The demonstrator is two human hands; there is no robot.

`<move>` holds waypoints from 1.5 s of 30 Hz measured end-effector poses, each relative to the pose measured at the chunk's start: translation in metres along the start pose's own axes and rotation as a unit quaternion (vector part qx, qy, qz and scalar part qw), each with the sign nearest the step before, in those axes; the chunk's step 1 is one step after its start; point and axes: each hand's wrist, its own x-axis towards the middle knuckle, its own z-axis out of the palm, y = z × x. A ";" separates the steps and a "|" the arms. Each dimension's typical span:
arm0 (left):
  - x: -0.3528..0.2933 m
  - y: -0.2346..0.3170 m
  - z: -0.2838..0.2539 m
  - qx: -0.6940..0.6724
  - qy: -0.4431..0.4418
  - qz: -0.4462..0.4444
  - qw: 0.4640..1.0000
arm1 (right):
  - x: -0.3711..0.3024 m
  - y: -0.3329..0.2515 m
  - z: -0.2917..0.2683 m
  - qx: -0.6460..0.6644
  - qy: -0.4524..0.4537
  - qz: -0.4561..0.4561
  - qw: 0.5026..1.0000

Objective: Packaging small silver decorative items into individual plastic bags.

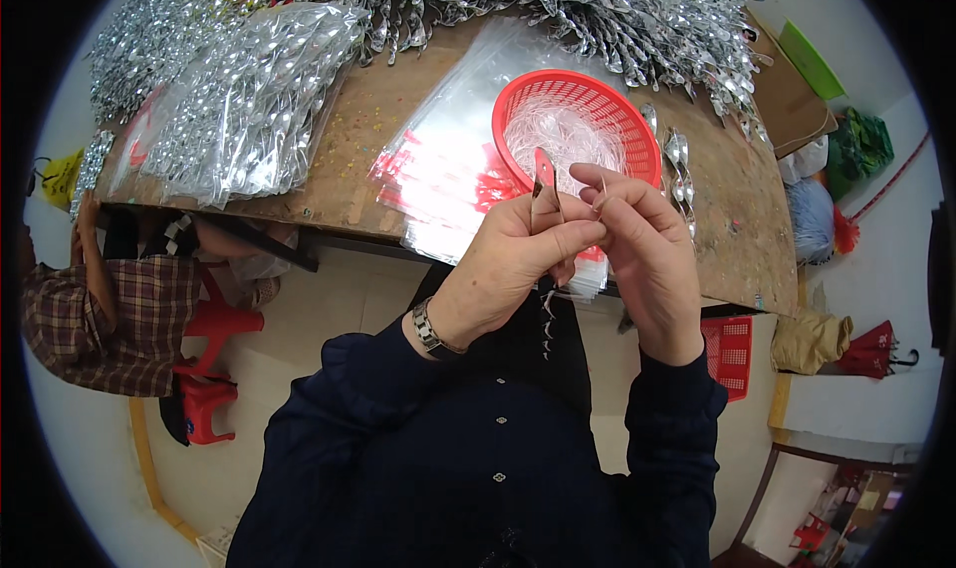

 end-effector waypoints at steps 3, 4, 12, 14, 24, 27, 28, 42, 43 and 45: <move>0.000 -0.001 -0.002 0.016 0.002 0.013 1.000 | -0.002 0.001 -0.008 -0.041 0.006 0.005 0.999; -0.001 0.000 -0.002 0.016 0.001 0.012 1.000 | -0.003 0.000 -0.012 -0.087 0.008 0.005 0.996; -0.012 0.004 -0.010 0.190 -0.019 0.057 0.980 | -0.011 -0.016 -0.008 -0.307 -0.030 -0.162 0.937; -0.015 0.001 -0.012 0.210 -0.028 0.074 0.975 | -0.015 -0.020 -0.007 -0.357 -0.070 -0.100 0.926; -0.025 0.003 -0.021 0.244 -0.036 -0.005 0.969 | -0.028 -0.021 -0.007 -0.508 -0.124 -0.109 0.845; -0.023 -0.005 -0.019 0.178 -0.025 -0.027 0.983 | -0.033 -0.020 -0.007 -0.497 -0.086 -0.123 0.855; -0.021 -0.009 -0.019 0.176 -0.025 -0.028 0.984 | -0.037 -0.019 -0.006 -0.459 -0.037 -0.102 0.882; -0.017 -0.041 -0.020 0.138 -0.033 -0.035 0.989 | -0.053 0.020 0.004 -0.364 0.057 -0.167 0.915; -0.017 -0.044 -0.018 0.138 -0.034 -0.036 0.989 | -0.052 0.021 0.005 -0.364 0.056 -0.190 0.910; -0.018 -0.050 -0.016 0.190 0.009 -0.007 0.982 | -0.048 0.024 0.013 -0.383 0.062 -0.210 0.897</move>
